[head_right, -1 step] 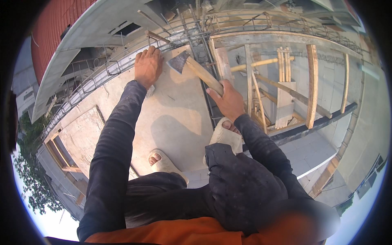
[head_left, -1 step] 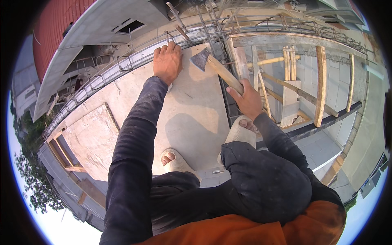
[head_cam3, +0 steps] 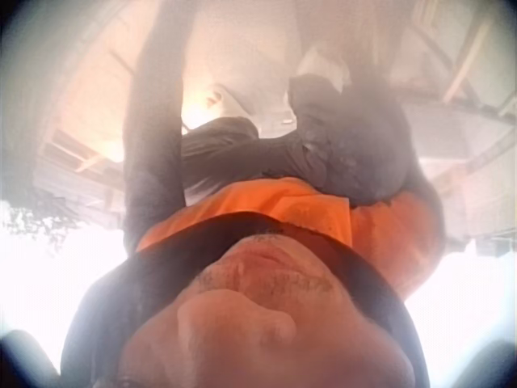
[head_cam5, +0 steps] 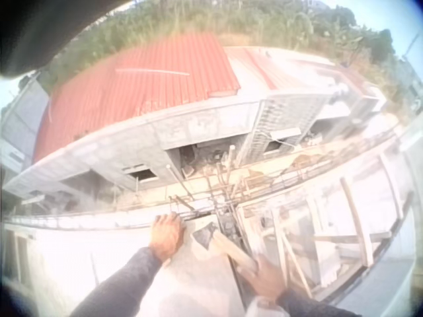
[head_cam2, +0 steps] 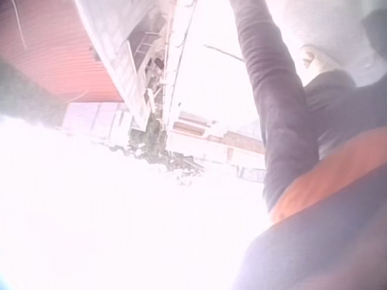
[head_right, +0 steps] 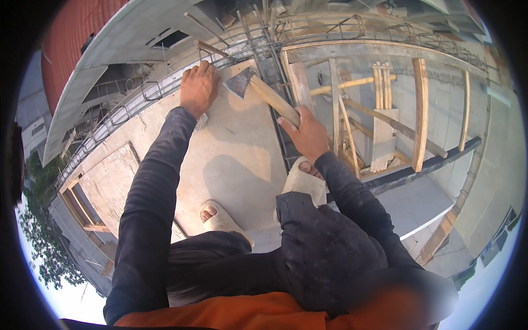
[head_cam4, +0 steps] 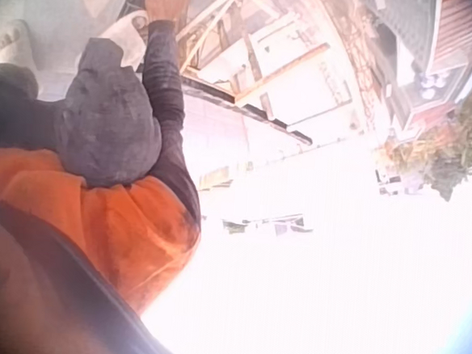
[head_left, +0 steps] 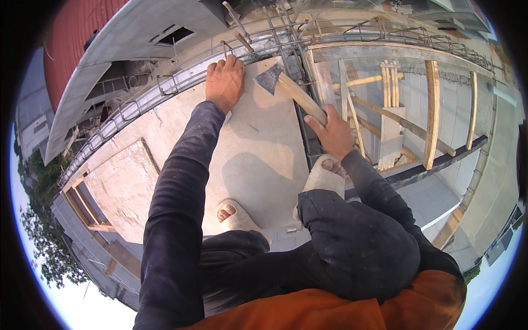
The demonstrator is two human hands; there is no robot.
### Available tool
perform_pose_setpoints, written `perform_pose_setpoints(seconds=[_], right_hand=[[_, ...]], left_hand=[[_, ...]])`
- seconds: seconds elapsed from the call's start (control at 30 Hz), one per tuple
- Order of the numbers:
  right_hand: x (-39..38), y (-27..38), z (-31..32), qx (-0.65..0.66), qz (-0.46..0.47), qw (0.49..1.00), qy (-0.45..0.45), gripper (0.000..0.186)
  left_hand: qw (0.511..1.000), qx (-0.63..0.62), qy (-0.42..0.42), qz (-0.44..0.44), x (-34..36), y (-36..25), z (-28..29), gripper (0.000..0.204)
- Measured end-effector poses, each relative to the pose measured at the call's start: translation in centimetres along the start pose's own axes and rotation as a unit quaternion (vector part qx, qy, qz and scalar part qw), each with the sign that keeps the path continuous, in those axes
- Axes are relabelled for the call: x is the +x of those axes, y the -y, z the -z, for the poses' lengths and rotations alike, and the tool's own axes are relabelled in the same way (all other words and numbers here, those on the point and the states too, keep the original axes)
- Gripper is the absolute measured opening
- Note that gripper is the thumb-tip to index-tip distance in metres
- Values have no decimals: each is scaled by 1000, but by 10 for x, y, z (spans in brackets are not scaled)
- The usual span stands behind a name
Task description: The person secures pieces of plywood formwork to a concrete structure using a hammer and nails, positioning the boards and driving nails into them.
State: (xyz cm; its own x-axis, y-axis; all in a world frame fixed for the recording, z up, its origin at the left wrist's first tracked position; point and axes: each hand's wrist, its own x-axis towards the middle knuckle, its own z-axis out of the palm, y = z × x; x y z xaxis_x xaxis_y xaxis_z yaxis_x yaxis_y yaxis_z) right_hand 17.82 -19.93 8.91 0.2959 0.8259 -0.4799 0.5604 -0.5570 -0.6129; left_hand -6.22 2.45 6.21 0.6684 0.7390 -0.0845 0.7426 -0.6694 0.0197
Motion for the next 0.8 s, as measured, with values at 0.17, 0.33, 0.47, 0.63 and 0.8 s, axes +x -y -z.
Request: perform_pose_setpoints(seconds=[0.17, 0.33, 0.47, 0.63, 0.8], right_hand=[[3, 0, -2, -46, 16, 999, -5, 57], [11, 11, 10, -65, 7, 996, 56, 55], [8, 18, 3, -40, 18, 999, 23, 52], [23, 38, -2, -46, 9, 998, 51, 52], [23, 35, -14, -25, 17, 999, 30, 54]], left_hand=[[994, 54, 26, -87, 5, 11, 5, 19], [996, -7, 45, -81, 1, 20, 9, 22], [993, -107, 5, -45, -3, 34, 10, 21], [992, -125, 2, -15, -17, 37, 14, 24], [975, -190, 80, 77, -21, 52, 20, 26]])
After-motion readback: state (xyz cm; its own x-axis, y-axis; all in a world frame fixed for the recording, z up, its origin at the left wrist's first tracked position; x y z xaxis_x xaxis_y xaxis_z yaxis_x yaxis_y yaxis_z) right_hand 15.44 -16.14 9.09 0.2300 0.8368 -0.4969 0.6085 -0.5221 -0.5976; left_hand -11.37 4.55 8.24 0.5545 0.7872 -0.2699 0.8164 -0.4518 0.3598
